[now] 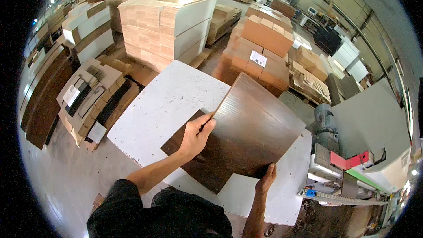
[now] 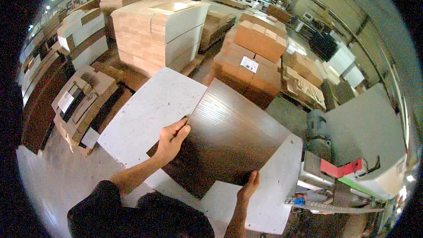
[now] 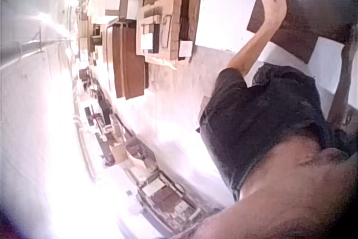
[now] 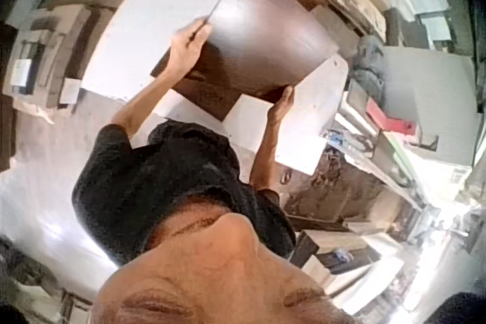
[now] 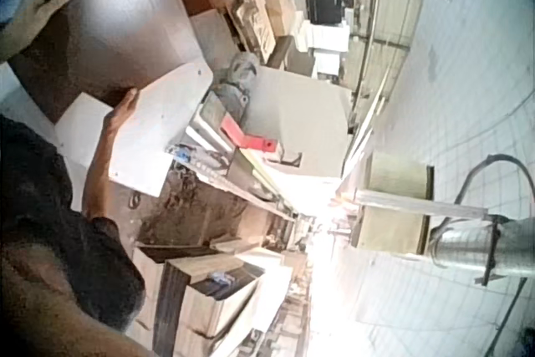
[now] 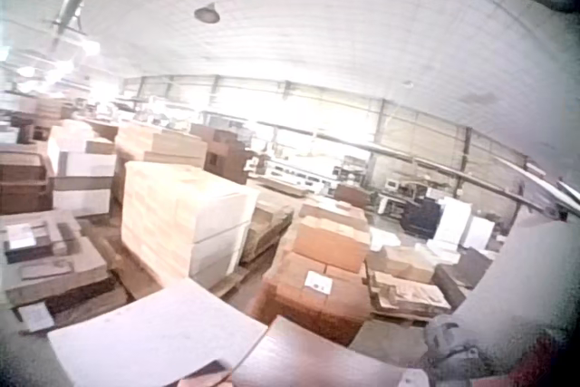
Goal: The person picks up dark wooden panels from a pile on the floor and carries them to a white workbench. They place the panels onto the bench, then pick them up again and return them to the floor pile, repeating this process with several panels.
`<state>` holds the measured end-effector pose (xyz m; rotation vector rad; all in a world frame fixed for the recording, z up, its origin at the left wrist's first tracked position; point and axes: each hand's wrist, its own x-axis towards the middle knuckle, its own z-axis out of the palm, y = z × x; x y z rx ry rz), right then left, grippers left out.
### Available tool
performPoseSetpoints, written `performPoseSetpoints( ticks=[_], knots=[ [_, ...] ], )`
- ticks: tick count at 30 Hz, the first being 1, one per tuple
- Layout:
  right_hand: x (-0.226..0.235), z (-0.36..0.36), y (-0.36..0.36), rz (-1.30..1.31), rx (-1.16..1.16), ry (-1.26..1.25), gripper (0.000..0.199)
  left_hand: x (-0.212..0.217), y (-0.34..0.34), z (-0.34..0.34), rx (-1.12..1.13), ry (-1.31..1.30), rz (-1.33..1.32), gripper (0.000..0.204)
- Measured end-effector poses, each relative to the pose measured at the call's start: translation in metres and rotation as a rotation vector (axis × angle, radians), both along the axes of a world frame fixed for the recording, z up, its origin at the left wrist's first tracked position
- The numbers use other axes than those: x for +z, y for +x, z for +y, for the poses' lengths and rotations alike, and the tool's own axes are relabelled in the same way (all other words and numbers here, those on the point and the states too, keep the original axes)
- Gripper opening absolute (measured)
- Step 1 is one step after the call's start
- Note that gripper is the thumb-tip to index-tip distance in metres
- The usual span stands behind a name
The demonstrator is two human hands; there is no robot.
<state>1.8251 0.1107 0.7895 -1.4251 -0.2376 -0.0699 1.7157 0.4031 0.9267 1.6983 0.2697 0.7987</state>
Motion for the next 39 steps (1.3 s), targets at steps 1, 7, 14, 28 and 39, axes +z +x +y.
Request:
performPoseSetpoints(
  ticks=[1, 7, 14, 28, 39],
  knots=[
    [-0.007, 0.002, -0.004, 0.036, -0.002, -0.044, 0.048, -0.004, -0.006, 0.003, -0.012, -0.039, 0.009, 0.039],
    [-0.022, 0.017, -0.015, 0.156, 0.047, 0.001, 0.050, -0.012, -0.030, 0.013, -0.053, -0.192, 0.087, 0.036],
    [-0.011, 0.011, -0.018, 0.235, 0.066, -0.161, 0.046, -0.045, -0.028, 0.046, 0.008, -0.290, 0.155, 0.032],
    [-0.091, 0.000, -0.065, 0.147, 0.336, -1.052, 0.051, -0.242, -0.034, 0.122, 0.217, 0.020, 0.637, 0.036],
    [-0.053, -0.036, -0.030, 0.428, 0.047, -0.523, 0.035, -0.208, -0.002, 0.111, 0.278, -0.053, 0.407, 0.032]
  ],
)
